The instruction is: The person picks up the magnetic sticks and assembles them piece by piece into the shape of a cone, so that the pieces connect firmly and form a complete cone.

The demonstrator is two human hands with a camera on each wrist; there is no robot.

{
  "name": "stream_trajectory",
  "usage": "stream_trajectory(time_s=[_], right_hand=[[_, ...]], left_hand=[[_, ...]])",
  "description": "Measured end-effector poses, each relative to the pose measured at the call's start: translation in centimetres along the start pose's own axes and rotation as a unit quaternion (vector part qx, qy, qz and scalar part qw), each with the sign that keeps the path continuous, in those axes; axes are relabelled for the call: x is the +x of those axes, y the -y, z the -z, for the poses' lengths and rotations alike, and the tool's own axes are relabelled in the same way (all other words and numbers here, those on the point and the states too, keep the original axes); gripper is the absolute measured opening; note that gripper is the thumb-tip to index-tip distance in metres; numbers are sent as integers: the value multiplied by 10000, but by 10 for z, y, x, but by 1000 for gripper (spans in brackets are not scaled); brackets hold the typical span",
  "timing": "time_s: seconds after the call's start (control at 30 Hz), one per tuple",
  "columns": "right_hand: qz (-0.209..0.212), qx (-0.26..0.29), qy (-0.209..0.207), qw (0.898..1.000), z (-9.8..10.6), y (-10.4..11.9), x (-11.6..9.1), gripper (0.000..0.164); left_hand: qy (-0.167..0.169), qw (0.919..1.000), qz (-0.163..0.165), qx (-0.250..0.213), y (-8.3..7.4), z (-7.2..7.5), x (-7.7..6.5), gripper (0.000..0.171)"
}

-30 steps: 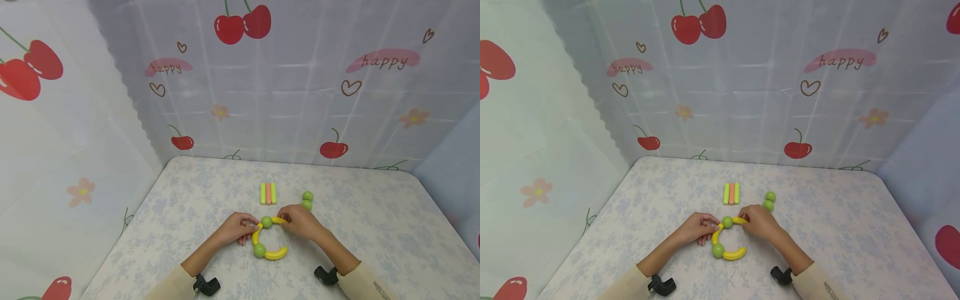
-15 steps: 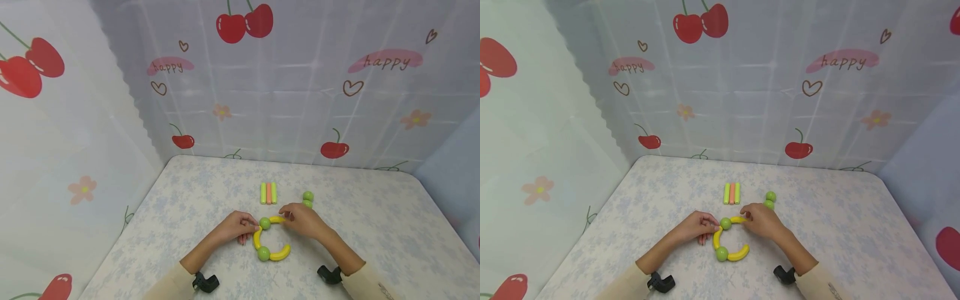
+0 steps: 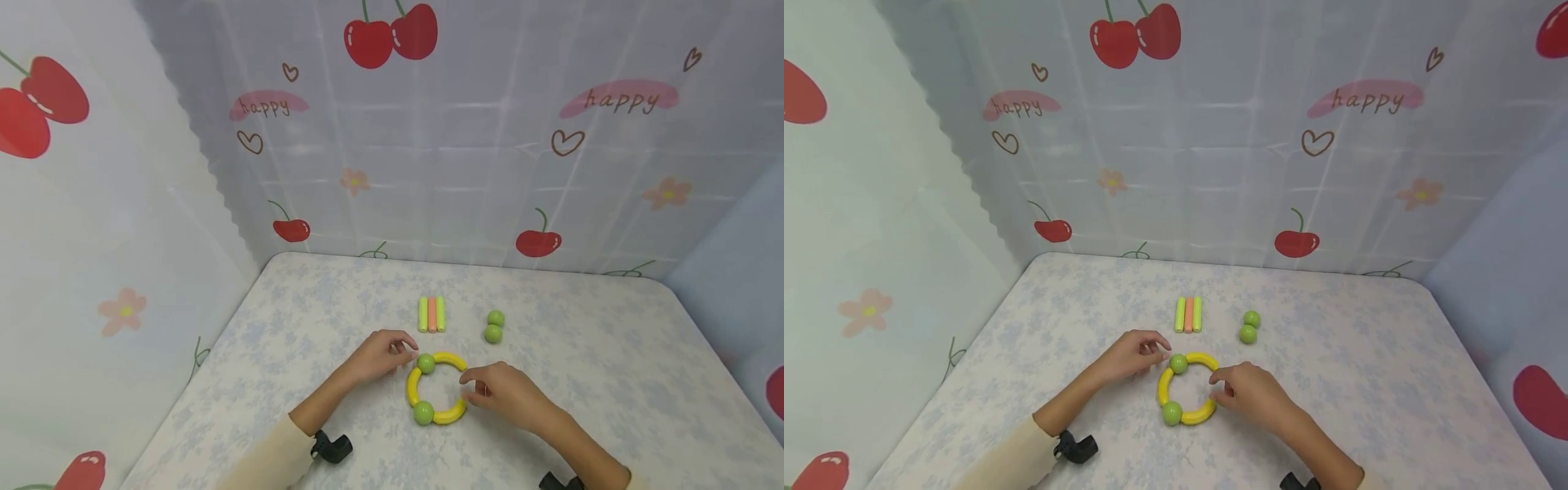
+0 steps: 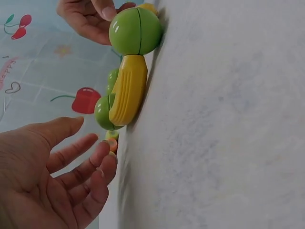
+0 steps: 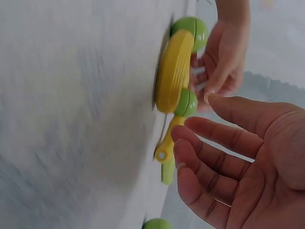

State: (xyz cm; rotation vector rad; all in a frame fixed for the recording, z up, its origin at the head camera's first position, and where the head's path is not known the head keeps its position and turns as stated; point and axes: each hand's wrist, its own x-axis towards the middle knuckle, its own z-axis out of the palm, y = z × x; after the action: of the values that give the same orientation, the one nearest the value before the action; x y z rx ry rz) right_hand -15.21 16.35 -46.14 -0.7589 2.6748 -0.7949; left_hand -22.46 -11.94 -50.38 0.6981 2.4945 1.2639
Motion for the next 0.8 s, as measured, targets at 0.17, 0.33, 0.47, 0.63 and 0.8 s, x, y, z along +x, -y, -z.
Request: stream_trajectory(time_s=[0.17, 0.33, 0.47, 0.63, 0.8], right_hand=[[354, 266, 244, 9987, -12, 6, -5, 20], [447, 357, 260, 9980, -20, 6, -3, 20], [463, 591, 281, 9968, -22, 5, -2, 20], [364, 705, 289, 9964, -21, 2, -2, 23], [272, 797, 189, 9963, -20, -6, 0, 23]], left_hand=[[148, 9962, -393, 766, -12, -6, 13, 15], [345, 9951, -543, 754, -15, -14, 25, 15], [397, 9962, -482, 612, -12, -16, 30, 17], [499, 9974, -257, 441, -7, -15, 28, 21], [608, 9971, -220, 399, -6, -11, 24, 25]])
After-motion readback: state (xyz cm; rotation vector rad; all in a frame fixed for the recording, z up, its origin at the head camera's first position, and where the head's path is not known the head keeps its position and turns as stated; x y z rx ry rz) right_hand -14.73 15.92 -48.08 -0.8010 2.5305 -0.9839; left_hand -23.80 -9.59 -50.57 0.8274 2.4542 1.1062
